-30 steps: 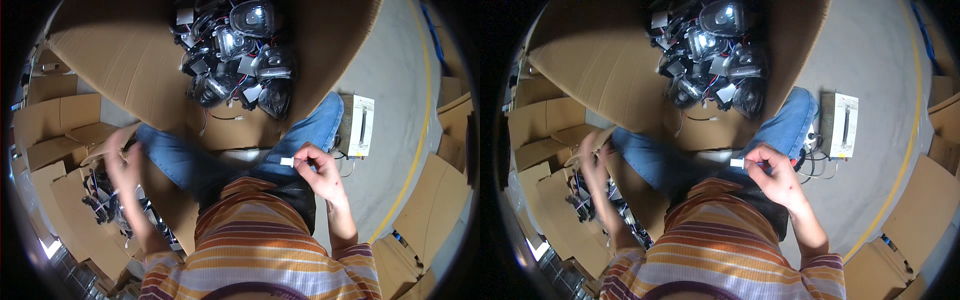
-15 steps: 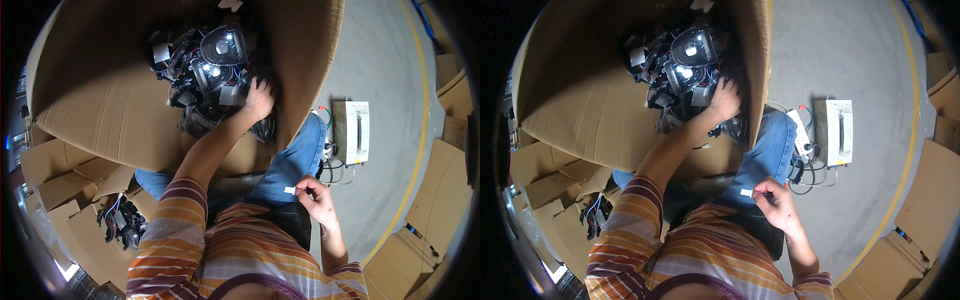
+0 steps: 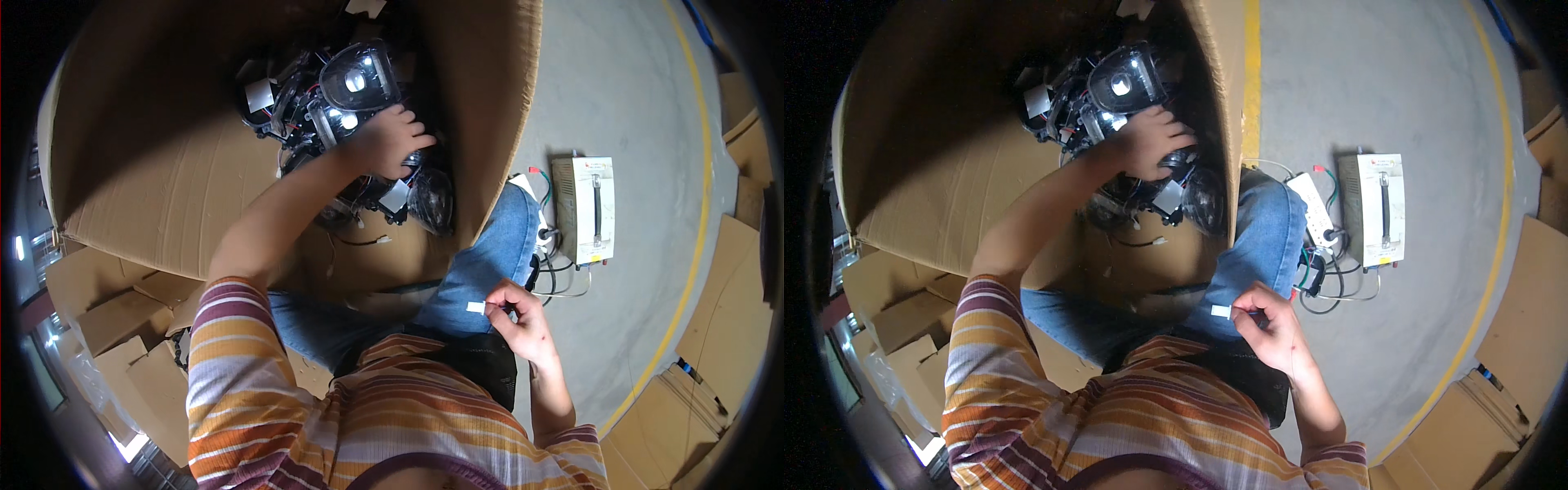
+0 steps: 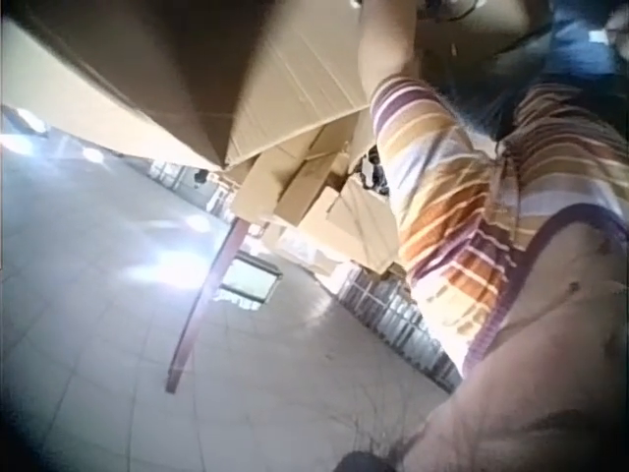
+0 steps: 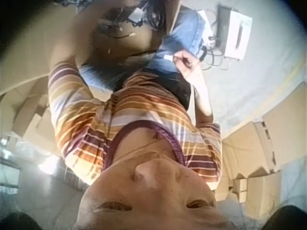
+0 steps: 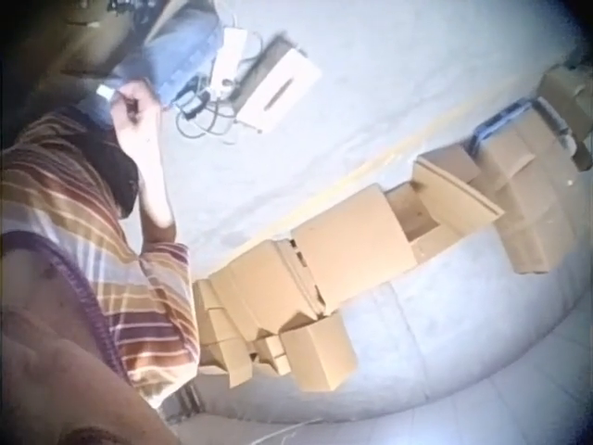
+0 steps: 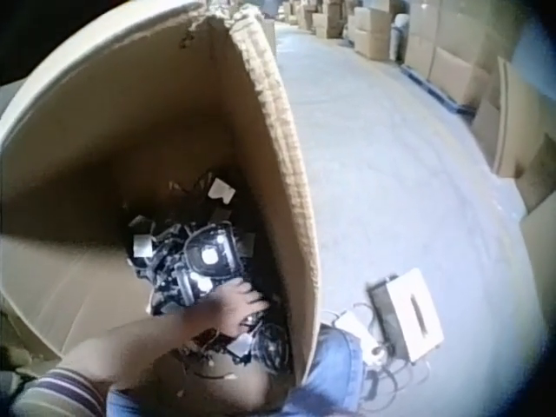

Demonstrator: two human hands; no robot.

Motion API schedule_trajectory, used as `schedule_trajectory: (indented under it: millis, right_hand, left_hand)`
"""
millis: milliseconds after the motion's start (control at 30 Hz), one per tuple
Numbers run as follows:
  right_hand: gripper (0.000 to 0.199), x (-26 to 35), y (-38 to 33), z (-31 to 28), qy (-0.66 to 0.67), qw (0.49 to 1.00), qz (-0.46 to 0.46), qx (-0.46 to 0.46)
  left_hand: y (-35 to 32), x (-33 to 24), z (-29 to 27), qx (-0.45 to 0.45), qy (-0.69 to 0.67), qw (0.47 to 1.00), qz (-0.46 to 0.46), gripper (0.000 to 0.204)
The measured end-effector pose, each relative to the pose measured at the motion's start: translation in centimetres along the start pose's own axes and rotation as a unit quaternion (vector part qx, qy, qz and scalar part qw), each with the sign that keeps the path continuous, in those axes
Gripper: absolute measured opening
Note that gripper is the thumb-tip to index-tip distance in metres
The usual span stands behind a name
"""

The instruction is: The person sorts headlamp assemblies by hand, taking them from a large cardboard box and checking them.

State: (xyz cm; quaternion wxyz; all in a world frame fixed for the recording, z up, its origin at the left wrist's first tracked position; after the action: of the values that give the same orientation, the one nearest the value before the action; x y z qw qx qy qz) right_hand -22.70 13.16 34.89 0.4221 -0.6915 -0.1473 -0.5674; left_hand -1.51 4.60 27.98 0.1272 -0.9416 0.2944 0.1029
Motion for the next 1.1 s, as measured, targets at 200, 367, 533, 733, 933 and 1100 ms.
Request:
schedule_trajectory:
  millis: [200, 367, 533, 733, 933, 1100]
  right_hand:
    - [0.005, -0.9, 0.0, -0.5, 0.01, 1.0, 0.012, -0.009]
    - [0.004, -0.2, 1.8, -0.1, -0.007, 1.0, 0.006, 0.014]
    - [0.004, 0.7, 1.9, 0.4, -0.005, 1.0, 0.002, 0.015]
    - [0.006, -0.8, 0.6, 0.3, -0.02, 0.999, 0.001, -0.039]
    - [0.005, 0.4, -1.2, 1.6, -0.041, 0.998, 0.036, 0.024]
    - [0.004, 2.0, -3.1, 1.1, -0.042, 0.997, 0.053, 0.035]
  left_hand:
    - [-9.2, 5.4, 1.7, 0.215, 0.15, 0.932, -0.248, 0.042]
    - [-8.9, 7.9, 2.4, -0.033, 0.014, 0.927, -0.372, 0.03]
    - [-5.2, 8.7, 4.2, -0.137, 0.08, 0.933, -0.323, 0.011]
    - [-2.5, 5.9, 4.6, -0.025, 0.137, 0.941, -0.308, 0.014]
    - [-8.8, 4.9, 1.9, -0.184, -0.207, 0.89, -0.362, 0.017]
    - [-14.3, -0.7, -2.5, -0.379, -0.411, 0.762, -0.327, 0.017]
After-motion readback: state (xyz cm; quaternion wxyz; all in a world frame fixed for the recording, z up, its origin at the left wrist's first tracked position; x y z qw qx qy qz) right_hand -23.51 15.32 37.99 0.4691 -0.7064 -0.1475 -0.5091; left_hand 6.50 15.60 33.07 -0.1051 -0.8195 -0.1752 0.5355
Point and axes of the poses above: each hand's wrist, its own y-axis towards the middle knuckle, its own z-axis out of the palm, x = y × z, the point moved 8 cm from there along y, towards the middle knuckle, and after that the axes turned 2 degrees about -y, right-handed, at the moved point
